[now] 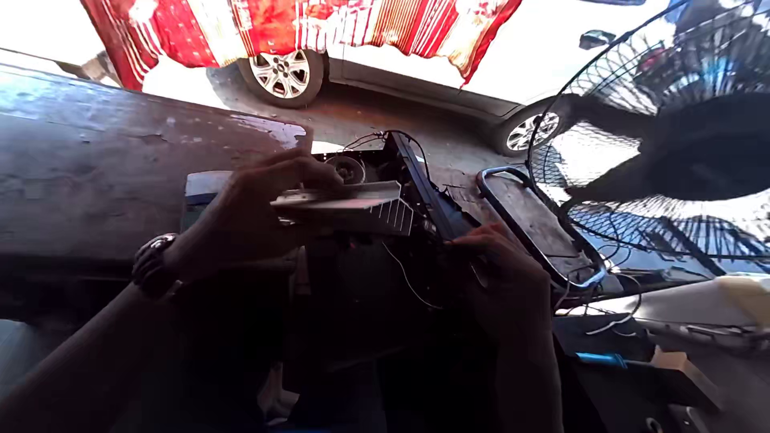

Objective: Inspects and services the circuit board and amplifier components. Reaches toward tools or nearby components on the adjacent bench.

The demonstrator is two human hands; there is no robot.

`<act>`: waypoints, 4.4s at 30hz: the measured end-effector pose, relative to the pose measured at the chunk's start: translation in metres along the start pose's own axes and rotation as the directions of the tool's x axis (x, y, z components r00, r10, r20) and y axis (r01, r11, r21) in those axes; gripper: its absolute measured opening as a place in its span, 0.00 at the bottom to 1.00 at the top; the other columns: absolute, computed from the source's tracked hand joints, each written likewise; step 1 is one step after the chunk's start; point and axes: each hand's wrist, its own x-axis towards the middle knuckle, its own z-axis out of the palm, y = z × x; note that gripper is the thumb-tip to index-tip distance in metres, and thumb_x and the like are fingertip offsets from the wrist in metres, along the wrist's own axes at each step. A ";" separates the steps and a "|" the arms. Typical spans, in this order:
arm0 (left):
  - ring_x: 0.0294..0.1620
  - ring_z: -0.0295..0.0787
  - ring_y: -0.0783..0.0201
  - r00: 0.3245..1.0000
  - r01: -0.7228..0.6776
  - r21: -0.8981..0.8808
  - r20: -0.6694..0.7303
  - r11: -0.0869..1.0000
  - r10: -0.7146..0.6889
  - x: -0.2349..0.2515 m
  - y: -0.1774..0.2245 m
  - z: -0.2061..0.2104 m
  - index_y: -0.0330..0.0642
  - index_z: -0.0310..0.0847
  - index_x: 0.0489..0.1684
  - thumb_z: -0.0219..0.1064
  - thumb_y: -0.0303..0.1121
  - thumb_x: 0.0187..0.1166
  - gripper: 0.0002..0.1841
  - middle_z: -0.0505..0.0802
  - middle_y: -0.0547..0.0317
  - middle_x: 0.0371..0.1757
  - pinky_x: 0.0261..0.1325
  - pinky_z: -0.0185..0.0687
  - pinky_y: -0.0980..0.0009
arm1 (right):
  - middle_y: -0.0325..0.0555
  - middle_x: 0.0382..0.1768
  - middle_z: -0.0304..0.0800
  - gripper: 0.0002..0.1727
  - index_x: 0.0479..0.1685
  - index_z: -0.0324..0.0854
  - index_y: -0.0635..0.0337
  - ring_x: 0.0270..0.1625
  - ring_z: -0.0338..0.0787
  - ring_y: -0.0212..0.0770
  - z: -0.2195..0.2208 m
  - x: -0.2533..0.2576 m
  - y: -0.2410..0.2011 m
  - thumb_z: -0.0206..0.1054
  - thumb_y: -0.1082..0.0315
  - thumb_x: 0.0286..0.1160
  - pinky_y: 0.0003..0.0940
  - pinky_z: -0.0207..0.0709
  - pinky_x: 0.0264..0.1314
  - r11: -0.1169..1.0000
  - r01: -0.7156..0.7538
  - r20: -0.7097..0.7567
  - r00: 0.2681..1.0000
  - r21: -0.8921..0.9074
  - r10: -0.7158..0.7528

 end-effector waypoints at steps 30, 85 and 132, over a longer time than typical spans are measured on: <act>0.67 0.86 0.60 0.944 0.172 -0.112 -0.265 0.979 -0.196 -0.072 0.065 0.051 0.42 0.81 0.65 0.81 0.35 0.69 0.25 0.86 0.56 0.67 0.65 0.91 0.64 | 0.56 0.40 0.94 0.11 0.52 0.87 0.74 0.44 0.94 0.40 0.080 -0.025 -0.066 0.64 0.79 0.78 0.33 0.89 0.55 0.478 -0.395 0.055 0.812 0.784 0.581; 0.35 0.90 0.72 0.964 0.141 0.183 0.199 0.973 -0.177 -0.007 0.085 0.044 0.45 0.89 0.55 0.58 0.32 0.85 0.13 0.94 0.67 0.39 0.35 0.85 0.71 | 0.45 0.28 0.91 0.09 0.38 0.89 0.66 0.34 0.90 0.33 0.101 -0.028 -0.066 0.65 0.71 0.81 0.26 0.86 0.43 0.648 -0.315 -0.100 0.849 0.693 0.519; 0.27 0.84 0.75 0.954 0.183 0.161 0.209 0.970 -0.214 0.002 0.080 0.047 0.49 0.91 0.48 0.59 0.34 0.85 0.11 0.90 0.71 0.29 0.27 0.78 0.72 | 0.46 0.29 0.90 0.06 0.34 0.86 0.66 0.34 0.90 0.34 0.106 -0.025 -0.065 0.68 0.72 0.75 0.28 0.87 0.45 0.540 -0.285 -0.072 0.834 0.792 0.547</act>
